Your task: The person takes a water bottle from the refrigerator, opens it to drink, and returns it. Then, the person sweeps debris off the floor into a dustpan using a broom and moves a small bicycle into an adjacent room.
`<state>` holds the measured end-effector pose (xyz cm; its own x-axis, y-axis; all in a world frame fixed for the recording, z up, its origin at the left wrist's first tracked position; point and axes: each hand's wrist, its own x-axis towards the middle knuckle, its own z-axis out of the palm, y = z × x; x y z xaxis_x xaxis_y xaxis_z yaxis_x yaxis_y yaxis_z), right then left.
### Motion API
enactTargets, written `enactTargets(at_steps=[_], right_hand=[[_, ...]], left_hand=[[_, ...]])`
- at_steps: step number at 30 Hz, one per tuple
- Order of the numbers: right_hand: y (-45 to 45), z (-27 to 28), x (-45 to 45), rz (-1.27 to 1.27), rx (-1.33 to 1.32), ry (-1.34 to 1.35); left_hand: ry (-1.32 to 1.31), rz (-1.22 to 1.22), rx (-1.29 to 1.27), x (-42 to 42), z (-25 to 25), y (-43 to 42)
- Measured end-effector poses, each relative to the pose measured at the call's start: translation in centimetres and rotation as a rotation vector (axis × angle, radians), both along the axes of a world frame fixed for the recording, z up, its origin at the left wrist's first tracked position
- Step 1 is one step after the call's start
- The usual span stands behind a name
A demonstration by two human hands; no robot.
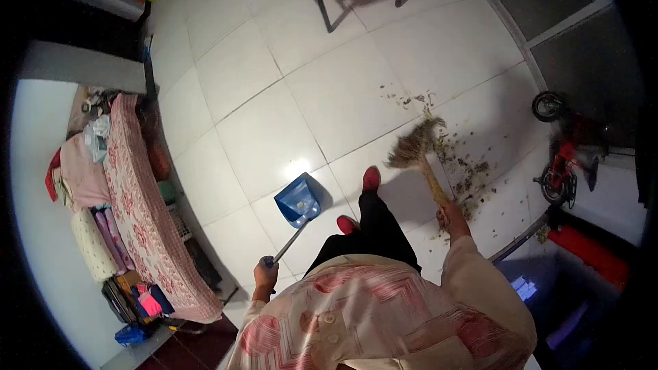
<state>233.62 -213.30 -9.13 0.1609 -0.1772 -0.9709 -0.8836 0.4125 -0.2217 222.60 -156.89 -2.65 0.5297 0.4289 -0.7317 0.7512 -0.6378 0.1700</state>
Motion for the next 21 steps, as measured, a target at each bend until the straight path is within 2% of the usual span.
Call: enactTargets(at_steps=[1, 3, 7, 12, 15, 17, 18, 19, 21], right_hand=[[-0.5, 1.1, -0.4, -0.013, -0.005, -0.012], [-1.5, 2.4, -0.8, -0.435, -0.003, 0.116], [-2.5, 0.3, -1.8, -0.670, 0.049, -0.018], [2.3, 0.7, 8.1, -0.376, 0.198, -0.196], [6.2, -3.4, 16.1, -0.308, 0.257, -0.304], [8.5, -4.9, 23.3, -0.116, 0.139, -0.200], [8.6, -5.4, 25.6, -0.139, 0.145, -0.204], [8.7, -6.0, 27.6, -0.070, 0.131, -0.191], [7.1, -8.4, 29.3, 0.045, 0.149, -0.256]], left_hand=[[-0.017, 0.027, -0.036, 1.2, -0.2, -0.1], [-0.011, 0.013, -0.027, 3.9, -0.9, -0.7], [-0.067, -0.044, -0.026, 9.2, -1.7, -2.1], [-0.174, -0.080, -0.089, 16.6, -2.9, -3.3], [-0.147, -0.140, -0.096, 21.1, -3.2, -4.2], [-0.150, -0.187, -0.106, 24.9, -3.2, -4.4], [-0.151, -0.210, -0.123, 27.0, -3.1, -4.8], [-0.162, -0.352, -0.074, 29.2, -1.0, -6.4], [-0.103, -0.355, -0.103, 31.1, -1.4, -6.1]])
